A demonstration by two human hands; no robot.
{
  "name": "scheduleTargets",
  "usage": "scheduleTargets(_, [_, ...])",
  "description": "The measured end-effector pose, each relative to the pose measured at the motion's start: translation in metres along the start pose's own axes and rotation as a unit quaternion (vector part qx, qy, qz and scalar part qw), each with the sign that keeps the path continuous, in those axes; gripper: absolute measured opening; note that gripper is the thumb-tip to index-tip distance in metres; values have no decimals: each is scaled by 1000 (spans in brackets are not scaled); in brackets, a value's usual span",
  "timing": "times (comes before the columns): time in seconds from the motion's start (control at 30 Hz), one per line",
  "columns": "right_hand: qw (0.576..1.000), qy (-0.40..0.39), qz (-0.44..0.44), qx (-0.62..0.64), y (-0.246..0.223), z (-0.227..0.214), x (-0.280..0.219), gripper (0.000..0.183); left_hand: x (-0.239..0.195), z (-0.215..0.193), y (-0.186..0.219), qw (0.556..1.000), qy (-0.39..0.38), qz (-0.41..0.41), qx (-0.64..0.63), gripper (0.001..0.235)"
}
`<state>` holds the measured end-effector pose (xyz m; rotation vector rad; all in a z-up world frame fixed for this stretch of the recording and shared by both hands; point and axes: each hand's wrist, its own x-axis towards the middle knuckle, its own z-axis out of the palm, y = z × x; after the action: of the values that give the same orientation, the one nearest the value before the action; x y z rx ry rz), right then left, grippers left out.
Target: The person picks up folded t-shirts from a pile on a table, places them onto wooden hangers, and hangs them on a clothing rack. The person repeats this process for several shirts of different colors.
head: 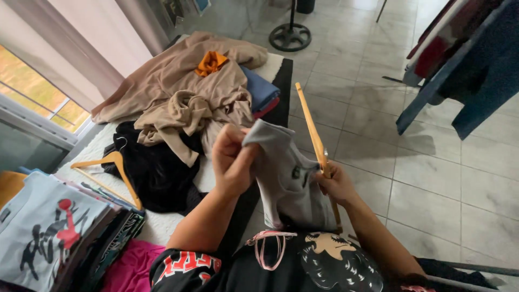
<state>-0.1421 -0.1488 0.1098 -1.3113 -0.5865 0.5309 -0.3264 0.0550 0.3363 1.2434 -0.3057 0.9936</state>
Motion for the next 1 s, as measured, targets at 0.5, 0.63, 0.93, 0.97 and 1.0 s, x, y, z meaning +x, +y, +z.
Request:
scheduleTargets(0.5, [975, 147, -115, -121, -129, -58, 18, 6, -16, -95, -77, 906, -178, -273, 270, 51])
scheduleTargets(0.63, [959, 148, -140, -197, -136, -49, 20, 4, -20, -109, -97, 822, -247, -182, 480, 14])
scheduleTargets(0.93, [968, 185, -138, -103, -121, -20, 22, 6, -14, -127, -133, 908, -73, -183, 370, 26])
scheduleTargets(0.97, [967, 186, -138, -103, -119, -20, 24, 6, -4, -123, -123, 908, -74, -183, 369, 26])
scheduleTargets(1.0, [961, 191, -152, -127, -117, -20, 24, 7, 5, -119, -113, 918, -98, -162, 348, 30])
